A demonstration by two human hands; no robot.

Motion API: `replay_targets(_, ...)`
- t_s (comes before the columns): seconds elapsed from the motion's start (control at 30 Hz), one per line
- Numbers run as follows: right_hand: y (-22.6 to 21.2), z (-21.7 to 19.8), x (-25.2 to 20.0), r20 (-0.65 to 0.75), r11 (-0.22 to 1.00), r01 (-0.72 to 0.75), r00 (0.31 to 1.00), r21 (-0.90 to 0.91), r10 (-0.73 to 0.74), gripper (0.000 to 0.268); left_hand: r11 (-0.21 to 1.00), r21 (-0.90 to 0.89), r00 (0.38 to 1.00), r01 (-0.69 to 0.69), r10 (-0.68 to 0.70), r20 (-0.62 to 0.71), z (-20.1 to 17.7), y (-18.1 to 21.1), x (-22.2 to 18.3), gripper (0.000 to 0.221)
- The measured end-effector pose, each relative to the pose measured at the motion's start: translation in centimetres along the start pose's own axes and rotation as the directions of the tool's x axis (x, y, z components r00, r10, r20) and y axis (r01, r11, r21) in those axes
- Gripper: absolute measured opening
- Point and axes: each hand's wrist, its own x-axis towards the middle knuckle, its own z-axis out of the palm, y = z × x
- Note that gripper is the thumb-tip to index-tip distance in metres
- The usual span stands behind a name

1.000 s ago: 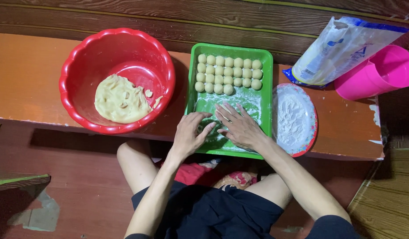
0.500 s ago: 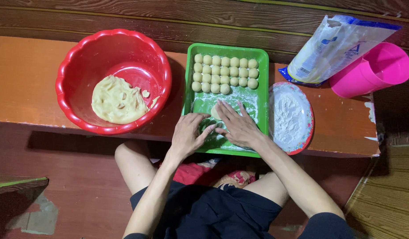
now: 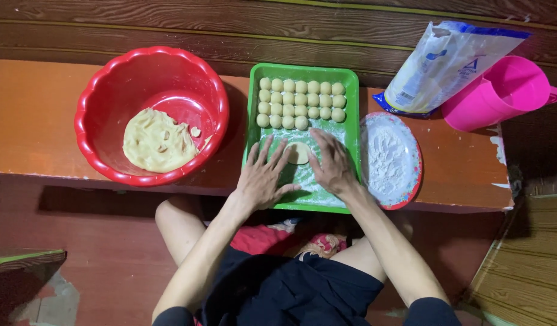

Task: The person is pinching small pieces of dough from a red bowl, rolling them into uniform balls between their palms, and arranging them in a green tray.

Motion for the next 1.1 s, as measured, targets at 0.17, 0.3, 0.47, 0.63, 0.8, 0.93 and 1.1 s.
replay_targets(0.17,-0.7,-1.4,0.7,-0.216,0.985,-0.072,0.971,0.156,0.106,0.048,0.968,0.205,0.989,-0.145,0.136,0.059,3.9,-1.7,3.4,0.112)
replay_targets(0.3,-1.0,-1.6,0.6,-0.234,0.946,-0.138,0.949,0.294,0.211,0.047,0.959,0.211,0.982,-0.189,0.185,0.042,4.1,-1.5,3.4,0.117)
replay_targets(0.47,-0.5,-1.1,0.6,-0.233,0.905,-0.170,0.933,0.389,0.275,0.044,0.956,0.186,0.973,-0.228,0.230,0.011,4.2,-1.6,3.2,0.118)
replay_targets(0.63,-0.8,-1.4,1.0,-0.243,0.917,-0.156,0.936,0.368,0.256,0.038,0.936,0.232,0.957,-0.266,0.286,-0.056,4.8,-1.5,3.6,0.123)
replay_targets(0.8,-0.9,-1.8,1.2,-0.274,0.931,-0.136,0.932,0.340,0.236,0.033,0.926,0.195,0.925,-0.324,0.354,-0.141,4.8,-1.3,3.7,0.125)
replay_targets(0.93,-1.3,-2.1,1.2,-0.247,0.921,-0.169,0.932,0.350,0.265,0.031,0.913,0.229,0.915,-0.336,0.374,-0.148,4.2,-0.9,3.8,0.117)
replay_targets(1.1,-1.5,-2.4,1.4,-0.235,0.915,-0.191,0.929,0.356,0.285,0.028,0.908,0.232,0.915,-0.349,0.384,-0.125,4.9,-0.9,4.3,0.121)
